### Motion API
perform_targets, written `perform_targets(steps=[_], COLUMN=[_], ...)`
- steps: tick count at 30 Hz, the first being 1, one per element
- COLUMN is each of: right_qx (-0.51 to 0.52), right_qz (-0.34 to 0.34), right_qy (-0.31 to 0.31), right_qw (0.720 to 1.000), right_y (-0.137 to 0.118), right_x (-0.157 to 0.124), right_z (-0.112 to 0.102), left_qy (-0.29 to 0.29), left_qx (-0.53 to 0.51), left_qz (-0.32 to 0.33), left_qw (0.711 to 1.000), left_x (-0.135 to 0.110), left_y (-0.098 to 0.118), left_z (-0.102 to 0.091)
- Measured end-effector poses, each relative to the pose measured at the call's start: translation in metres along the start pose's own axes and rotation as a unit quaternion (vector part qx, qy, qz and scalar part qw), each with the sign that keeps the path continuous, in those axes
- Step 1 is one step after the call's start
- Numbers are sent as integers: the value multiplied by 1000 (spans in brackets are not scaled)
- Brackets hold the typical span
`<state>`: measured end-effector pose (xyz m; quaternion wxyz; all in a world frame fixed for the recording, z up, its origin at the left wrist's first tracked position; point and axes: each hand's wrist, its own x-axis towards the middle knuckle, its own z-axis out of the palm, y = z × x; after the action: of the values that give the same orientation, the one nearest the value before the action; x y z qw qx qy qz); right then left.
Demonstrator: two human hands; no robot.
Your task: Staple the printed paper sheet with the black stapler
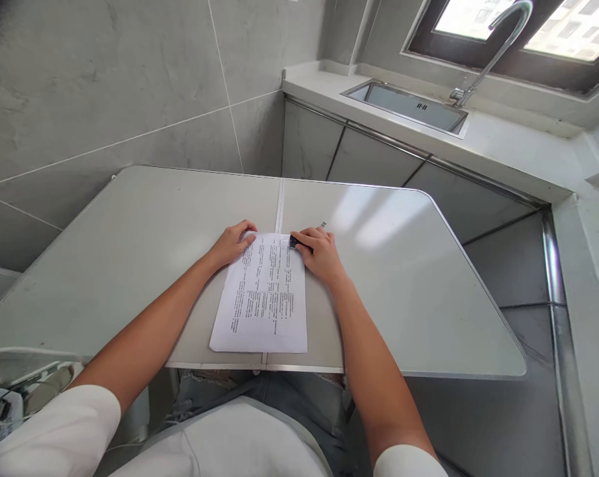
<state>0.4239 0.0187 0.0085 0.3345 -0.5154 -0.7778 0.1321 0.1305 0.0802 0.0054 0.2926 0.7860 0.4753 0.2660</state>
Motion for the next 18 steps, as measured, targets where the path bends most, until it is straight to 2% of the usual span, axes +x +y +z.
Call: perform_targets(steps=[18], right_qx=[3], right_qz=[3], right_qy=[4], right_qw=[1000], right_y=[1], right_x=[1], right_z=[1], left_qy=[1], left_qx=[-14], left_qz=[-4], left_qw=[1000], left_x=[-1], left_y=[0], left_z=[-1])
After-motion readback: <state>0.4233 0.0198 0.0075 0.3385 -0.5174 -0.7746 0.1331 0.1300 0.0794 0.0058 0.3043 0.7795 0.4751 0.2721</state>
